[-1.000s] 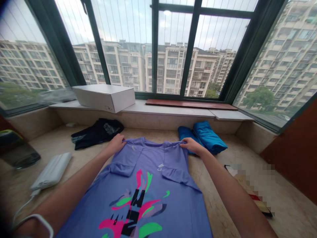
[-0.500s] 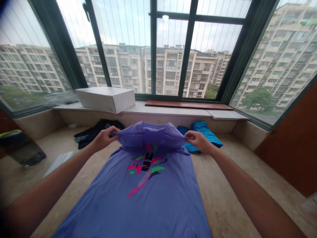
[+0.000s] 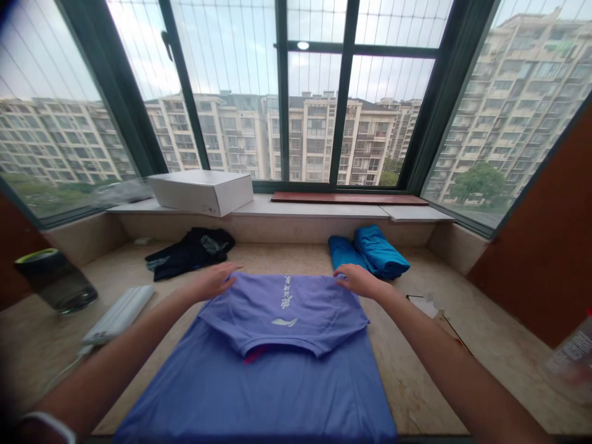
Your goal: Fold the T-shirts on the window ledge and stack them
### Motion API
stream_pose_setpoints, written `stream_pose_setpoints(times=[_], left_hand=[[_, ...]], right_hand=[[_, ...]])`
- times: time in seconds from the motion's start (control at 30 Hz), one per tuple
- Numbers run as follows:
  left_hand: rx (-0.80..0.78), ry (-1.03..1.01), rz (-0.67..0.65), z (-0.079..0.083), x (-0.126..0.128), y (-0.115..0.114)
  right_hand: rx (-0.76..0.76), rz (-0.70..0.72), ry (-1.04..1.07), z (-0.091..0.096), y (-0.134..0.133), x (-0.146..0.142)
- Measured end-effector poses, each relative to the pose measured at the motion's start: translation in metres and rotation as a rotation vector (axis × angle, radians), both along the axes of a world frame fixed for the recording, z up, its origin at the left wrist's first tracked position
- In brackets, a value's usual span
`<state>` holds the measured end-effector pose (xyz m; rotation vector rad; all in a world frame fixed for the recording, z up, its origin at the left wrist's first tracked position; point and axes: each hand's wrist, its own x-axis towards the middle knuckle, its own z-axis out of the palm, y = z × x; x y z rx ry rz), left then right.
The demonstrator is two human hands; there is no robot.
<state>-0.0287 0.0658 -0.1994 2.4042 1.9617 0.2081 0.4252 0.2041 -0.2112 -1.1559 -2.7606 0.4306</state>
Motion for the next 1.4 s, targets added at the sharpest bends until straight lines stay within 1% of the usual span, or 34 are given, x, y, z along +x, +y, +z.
stream_pose_setpoints(times=[0.07, 0.13, 0.2, 0.27, 0.37, 0.5, 0.57, 0.63, 0.7, 0.77, 0.83, 0.9, 0.97, 1.03, 1.1, 1.17, 1.23, 1.27, 1.33, 1.4], left_hand=[[-0.026, 0.038, 0.048, -0.009, 0.011, 0.018], [-0.05, 0.037, 0.067, -0.017, 0.015, 0.028], [-0.056, 0.039, 0.085, -0.019, 0.015, 0.031], [-0.041, 0.046, 0.103, -0.015, 0.011, 0.029], [0.052, 0.049, 0.129, 0.003, 0.006, 0.027], [0.263, 0.008, 0.166, 0.039, 0.006, 0.027], [0.332, -0.017, 0.159, 0.053, 0.006, 0.023], [0.351, -0.03, 0.124, 0.058, 0.005, 0.013], [0.325, -0.034, 0.049, 0.053, 0.001, -0.004], [0.273, -0.024, -0.05, 0.038, -0.002, -0.026], [0.207, 0.022, -0.151, 0.019, -0.004, -0.05], [0.145, 0.103, -0.231, 0.0, -0.002, -0.072], [0.125, 0.185, -0.279, -0.01, 0.0, -0.09], [0.162, 0.245, -0.276, -0.011, 0.001, -0.104], [0.215, 0.273, -0.241, -0.005, 0.0, -0.116], [0.216, 0.26, -0.225, 0.002, -0.003, -0.128], [0.161, 0.206, -0.261, 0.006, -0.006, -0.141], [0.125, 0.17, -0.287, 0.007, -0.007, -0.147], [0.066, 0.095, -0.32, 0.005, -0.008, -0.159], [0.029, 0.042, -0.32, -0.001, -0.011, -0.167]], right_hand=[[0.012, -0.031, -0.05, -0.008, 0.011, -0.015], [0.012, -0.062, -0.085, -0.015, 0.016, -0.024], [0.02, -0.096, -0.112, -0.018, 0.018, -0.027], [0.022, -0.114, -0.118, -0.015, 0.018, -0.025], [0.043, -0.114, -0.068, 0.002, 0.021, -0.019], [0.149, -0.159, 0.079, 0.038, 0.029, -0.012], [0.192, -0.194, 0.14, 0.053, 0.027, -0.007], [0.22, -0.181, 0.207, 0.06, 0.018, -0.001], [0.233, -0.113, 0.261, 0.056, 0.001, 0.007], [0.215, -0.015, 0.257, 0.043, -0.024, 0.015], [0.186, 0.062, 0.176, 0.024, -0.051, 0.022], [0.174, 0.116, 0.067, 0.006, -0.077, 0.025], [0.199, 0.144, -0.01, -0.007, -0.098, 0.026], [0.248, 0.154, -0.01, -0.01, -0.113, 0.028], [0.273, 0.172, 0.038, -0.006, -0.123, 0.032], [0.199, 0.257, 0.05, 0.003, -0.133, 0.038], [0.06, 0.367, 0.008, 0.01, -0.143, 0.043], [0.0, 0.394, -0.006, 0.012, -0.148, 0.045], [-0.058, 0.367, 0.015, 0.012, -0.158, 0.045], [-0.073, 0.329, 0.057, 0.006, -0.165, 0.039]])
